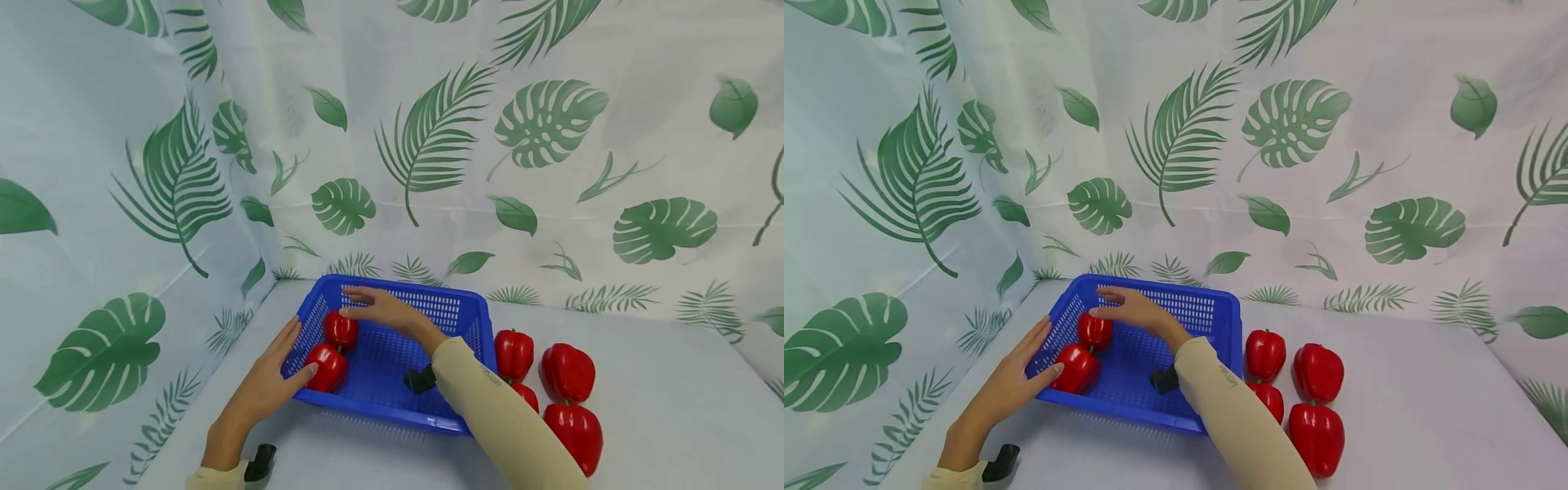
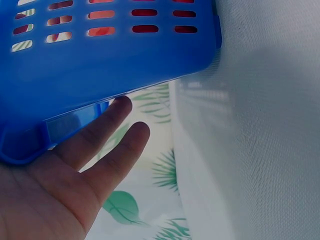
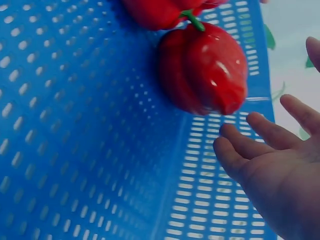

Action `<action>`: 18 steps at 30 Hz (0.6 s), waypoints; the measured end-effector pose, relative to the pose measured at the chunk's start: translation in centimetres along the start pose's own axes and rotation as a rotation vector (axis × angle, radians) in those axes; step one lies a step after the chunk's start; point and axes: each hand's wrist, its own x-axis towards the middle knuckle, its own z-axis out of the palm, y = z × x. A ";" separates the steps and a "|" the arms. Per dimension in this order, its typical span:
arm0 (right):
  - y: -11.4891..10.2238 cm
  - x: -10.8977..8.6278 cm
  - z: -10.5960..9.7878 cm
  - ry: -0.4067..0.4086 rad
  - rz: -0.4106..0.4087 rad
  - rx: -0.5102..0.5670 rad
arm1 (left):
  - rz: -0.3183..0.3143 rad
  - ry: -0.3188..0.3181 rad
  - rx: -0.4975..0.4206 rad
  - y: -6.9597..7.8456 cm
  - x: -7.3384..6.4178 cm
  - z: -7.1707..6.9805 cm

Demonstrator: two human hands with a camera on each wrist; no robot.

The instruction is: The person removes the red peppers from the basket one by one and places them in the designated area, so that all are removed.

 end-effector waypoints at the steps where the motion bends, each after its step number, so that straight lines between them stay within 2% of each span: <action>1: 0.1 0.0 0.1 0.000 -0.003 0.001 | -0.001 -0.002 0.002 0.0 0.0 -0.1; 11: 1.5 0.4 0.8 0.007 0.025 0.035 | 0.012 -0.001 0.011 0.1 0.0 -0.2; 18: 1.7 0.2 1.3 -0.031 0.042 0.049 | 0.016 0.004 0.019 0.1 -0.2 0.0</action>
